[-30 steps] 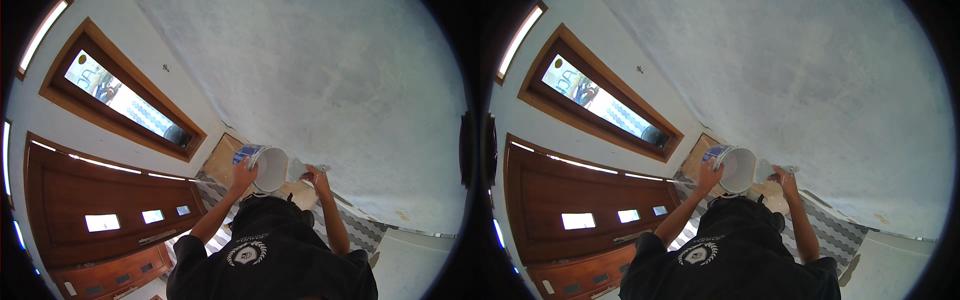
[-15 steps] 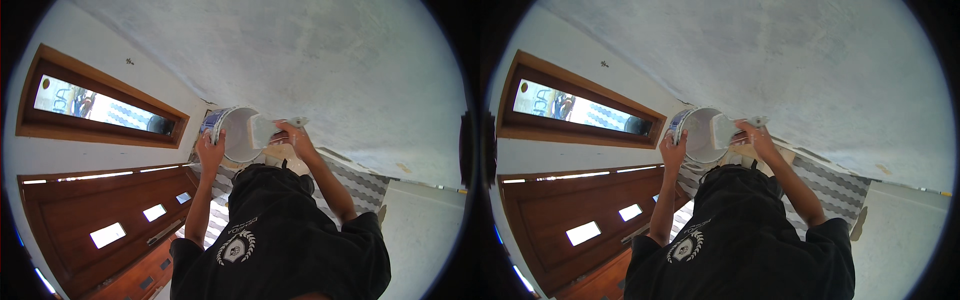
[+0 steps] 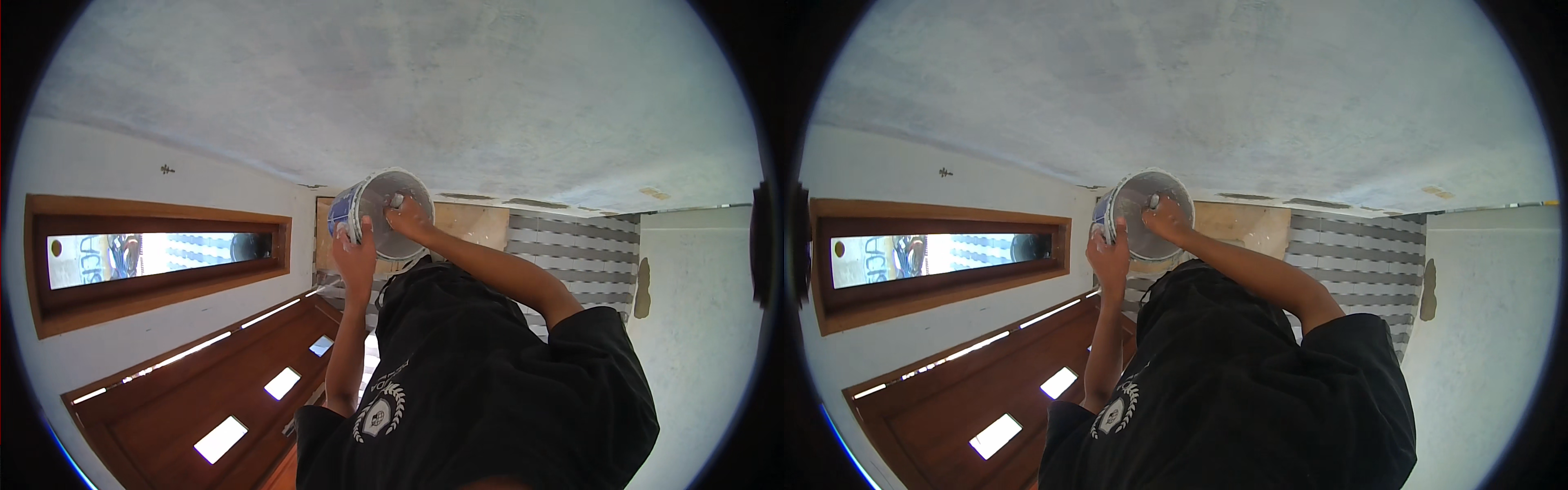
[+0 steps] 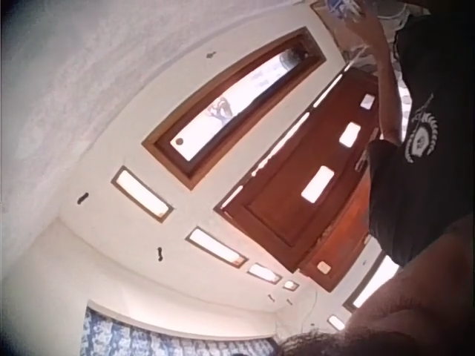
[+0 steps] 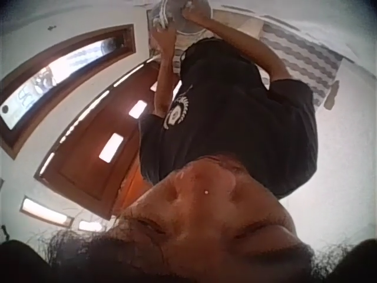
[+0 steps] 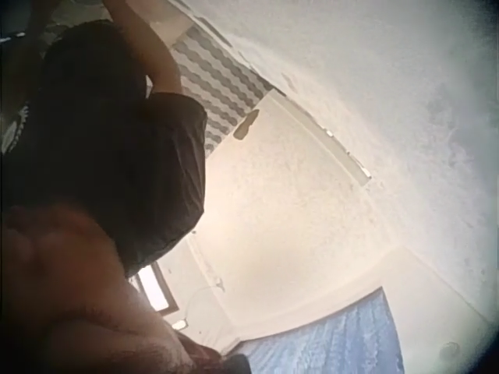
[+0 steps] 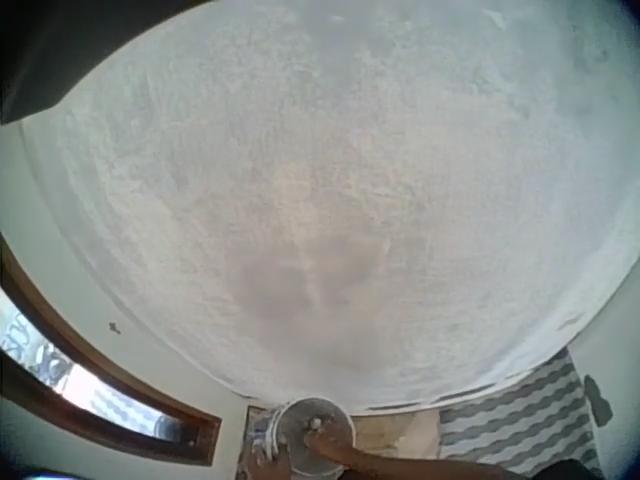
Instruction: Apply wall putty to the wall using a scraper.
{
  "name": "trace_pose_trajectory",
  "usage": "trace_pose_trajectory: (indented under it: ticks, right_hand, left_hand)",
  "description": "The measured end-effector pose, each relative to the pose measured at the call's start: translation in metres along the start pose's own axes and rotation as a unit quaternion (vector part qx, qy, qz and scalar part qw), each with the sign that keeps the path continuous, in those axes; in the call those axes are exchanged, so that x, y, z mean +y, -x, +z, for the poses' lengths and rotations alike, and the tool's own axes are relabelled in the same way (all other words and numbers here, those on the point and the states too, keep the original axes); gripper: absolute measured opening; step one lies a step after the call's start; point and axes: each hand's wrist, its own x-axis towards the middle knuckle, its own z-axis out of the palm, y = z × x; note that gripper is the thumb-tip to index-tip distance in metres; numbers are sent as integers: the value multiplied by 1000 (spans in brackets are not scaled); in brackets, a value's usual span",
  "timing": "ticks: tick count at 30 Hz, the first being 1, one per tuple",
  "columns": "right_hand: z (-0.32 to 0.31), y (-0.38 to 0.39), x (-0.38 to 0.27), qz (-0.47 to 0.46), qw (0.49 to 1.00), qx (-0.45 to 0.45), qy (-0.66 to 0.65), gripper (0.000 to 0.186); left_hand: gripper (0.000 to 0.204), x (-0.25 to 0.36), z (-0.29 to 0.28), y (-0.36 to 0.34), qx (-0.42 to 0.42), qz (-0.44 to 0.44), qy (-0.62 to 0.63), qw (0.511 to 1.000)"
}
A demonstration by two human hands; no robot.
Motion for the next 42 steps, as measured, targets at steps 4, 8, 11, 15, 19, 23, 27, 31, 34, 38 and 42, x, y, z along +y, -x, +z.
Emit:
trace_pose_trajectory:
  ticks: [4, 8, 11, 15, 19, 23, 27, 31, 34, 38, 42]
  right_hand:
    - [2, -5, 8, 7, 998, 61, -5, 38]
    - [0, -25, 23, -54, 995, 85, 17, 39]
    - [-4, -26, 22, -94, 990, 103, 12, 38]
    - [-14, -30, 14, -122, 988, 89, 20, 40]
    - [-17, -40, 20, -146, 988, 53, -18, 40]
    - [-23, -29, 14, -141, 963, -89, -210, 27]
    - [-59, -3, 4, 17, 919, -221, -326, 20]
    - [-126, 34, -5, -1, 903, -221, -369, 18]
    - [-164, 65, -18, -7, 887, -176, -428, 17]
    - [-189, 84, -22, -36, 893, -115, -435, 18]
    - [-199, 99, -31, -53, 906, -39, -417, 25]
  left_hand:
    - [43, 6, 13, 3, 7, 40, 17, 999]
    - [32, 11, 20, 6, -9, 98, 54, 994]
    - [30, 12, 20, 5, -63, 73, 76, 992]
    - [29, 24, 17, -2, -110, 89, 75, 987]
    - [28, 26, 20, -3, -94, 127, 47, 986]
    - [29, 26, 22, -8, -81, 142, 63, 985]
    - [38, 23, 19, -11, -52, 94, 82, 991]
    - [34, 33, 8, -14, -94, 11, 85, 992]
    - [37, 39, 6, -17, -89, 4, 77, 993]
    - [39, 62, -3, -13, -99, 6, 126, 987]
    - [41, 51, 0, -15, -102, 29, 132, 986]
